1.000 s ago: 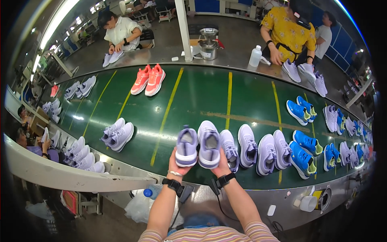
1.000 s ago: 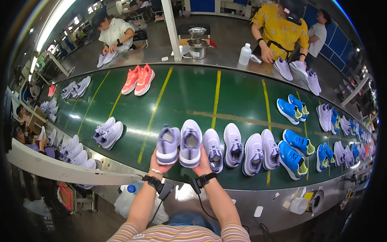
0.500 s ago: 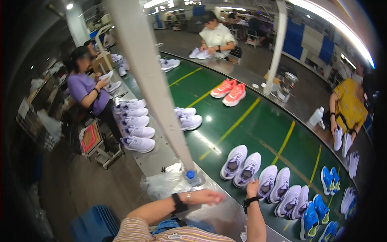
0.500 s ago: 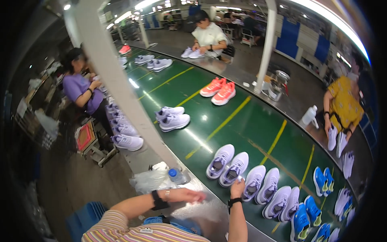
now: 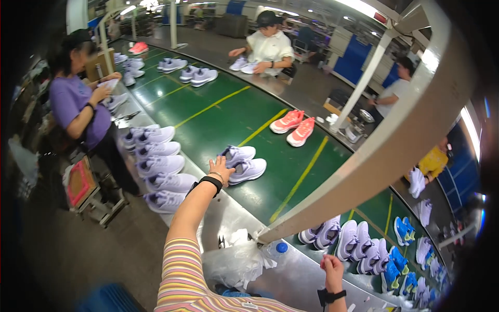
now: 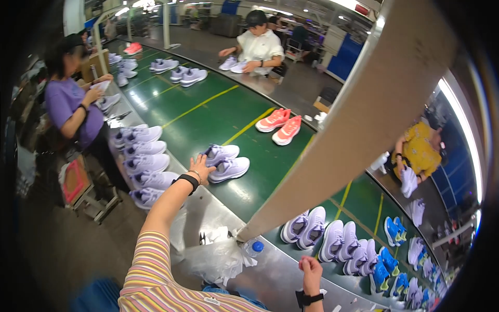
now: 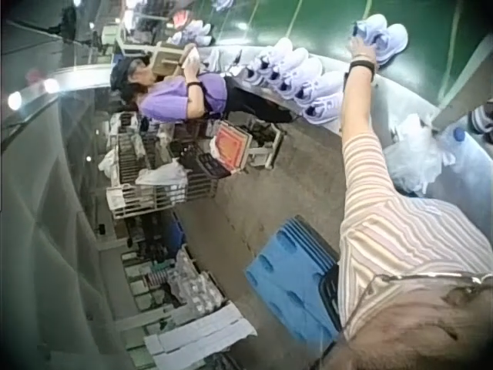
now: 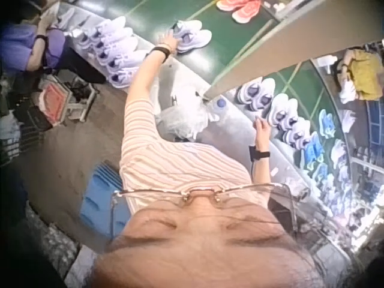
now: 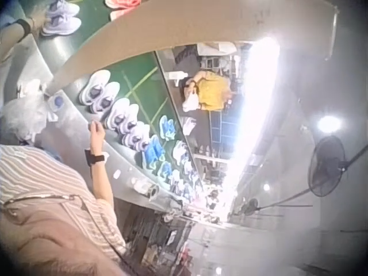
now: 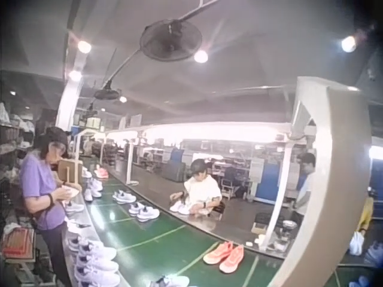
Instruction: The recorder is cleaning the soles and sides of newly manufactured shoes using a cloth and a cleaning agent on a production line.
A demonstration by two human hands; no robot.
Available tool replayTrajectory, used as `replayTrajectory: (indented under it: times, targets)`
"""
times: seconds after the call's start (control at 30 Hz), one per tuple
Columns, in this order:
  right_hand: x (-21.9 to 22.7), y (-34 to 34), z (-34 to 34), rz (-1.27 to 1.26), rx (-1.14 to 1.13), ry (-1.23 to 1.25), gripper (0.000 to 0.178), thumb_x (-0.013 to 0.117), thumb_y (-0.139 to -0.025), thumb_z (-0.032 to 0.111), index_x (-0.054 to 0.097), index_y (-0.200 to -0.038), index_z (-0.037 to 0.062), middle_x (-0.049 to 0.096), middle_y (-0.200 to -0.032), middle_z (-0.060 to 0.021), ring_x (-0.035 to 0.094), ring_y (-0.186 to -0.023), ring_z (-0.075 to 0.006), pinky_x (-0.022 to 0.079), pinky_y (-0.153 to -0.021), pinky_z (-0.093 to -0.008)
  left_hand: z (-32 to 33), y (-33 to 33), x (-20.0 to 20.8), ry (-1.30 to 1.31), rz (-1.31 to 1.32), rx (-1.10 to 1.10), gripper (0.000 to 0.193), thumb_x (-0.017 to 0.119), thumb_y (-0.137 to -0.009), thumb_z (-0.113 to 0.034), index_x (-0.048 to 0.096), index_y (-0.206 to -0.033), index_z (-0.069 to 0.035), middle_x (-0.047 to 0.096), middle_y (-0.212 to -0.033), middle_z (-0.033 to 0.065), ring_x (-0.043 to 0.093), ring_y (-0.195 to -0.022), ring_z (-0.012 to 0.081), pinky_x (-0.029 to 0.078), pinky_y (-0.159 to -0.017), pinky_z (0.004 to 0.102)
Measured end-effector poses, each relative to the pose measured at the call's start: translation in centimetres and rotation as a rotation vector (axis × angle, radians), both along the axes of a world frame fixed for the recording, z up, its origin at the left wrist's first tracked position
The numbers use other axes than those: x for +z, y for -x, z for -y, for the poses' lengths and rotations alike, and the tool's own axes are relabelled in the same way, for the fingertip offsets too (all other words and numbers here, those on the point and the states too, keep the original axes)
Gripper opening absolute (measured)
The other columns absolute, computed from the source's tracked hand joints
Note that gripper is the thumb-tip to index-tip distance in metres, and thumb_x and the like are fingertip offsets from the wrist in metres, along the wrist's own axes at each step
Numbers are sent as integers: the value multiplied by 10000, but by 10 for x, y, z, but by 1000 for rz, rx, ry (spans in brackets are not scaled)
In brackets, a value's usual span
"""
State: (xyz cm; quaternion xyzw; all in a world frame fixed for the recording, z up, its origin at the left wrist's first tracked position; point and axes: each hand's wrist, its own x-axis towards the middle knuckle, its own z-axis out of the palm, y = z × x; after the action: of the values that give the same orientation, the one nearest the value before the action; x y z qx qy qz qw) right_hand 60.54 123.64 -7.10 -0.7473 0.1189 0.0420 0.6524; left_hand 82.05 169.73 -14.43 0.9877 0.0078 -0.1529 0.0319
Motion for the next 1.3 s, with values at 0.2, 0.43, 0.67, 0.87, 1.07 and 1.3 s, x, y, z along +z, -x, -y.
replayTrajectory:
  times: [0.2,0.43,0.67,0.87,1.07,1.3]
  targets:
    - [18,82,7,-93,-168,211,159,534,-856,91,598,-929,-34,590,-735,-50,535,-656,-100,429,-596,-217,-53,-59,-119,116,89,287,645,744,-592,-338,548,-1195,-222,375,-1345,147,315,-1275,267,93,-1062,532]
    - [10,151,54,-84,-466,522,121,581,-832,135,618,-833,19,542,-651,30,473,-596,-46,387,-539,-207,-30,-2,-8,133,421,-278,444,750,-533,-395,685,-864,-106,615,-975,129,515,-1004,277,258,-972,449]
    - [-27,158,125,-116,-494,736,169,611,-746,97,647,-910,80,589,-842,-94,571,-755,-236,462,-695,-328,-64,170,120,156,471,-215,371,731,-475,-197,562,-739,1,557,-865,167,524,-828,356,411,-727,450]
    - [-102,141,142,74,-167,888,263,606,-745,85,608,-1007,110,525,-1034,-80,482,-978,-299,408,-838,-363,36,326,228,273,-105,-120,465,780,-582,-188,601,-916,81,572,-980,229,542,-938,359,422,-859,392]
    - [-89,134,158,38,-304,158,158,600,-763,29,634,-917,29,620,-804,-63,565,-685,-129,449,-626,-243,241,331,180,440,6,-349,392,773,-517,-375,641,-750,-89,535,-803,108,504,-788,310,385,-705,408]
    - [-66,154,136,-68,-282,-321,143,582,-794,2,609,-934,5,576,-784,18,506,-710,-34,413,-621,-184,385,332,41,87,75,-307,380,728,-607,-382,652,-870,-118,522,-914,166,491,-885,321,349,-781,439]
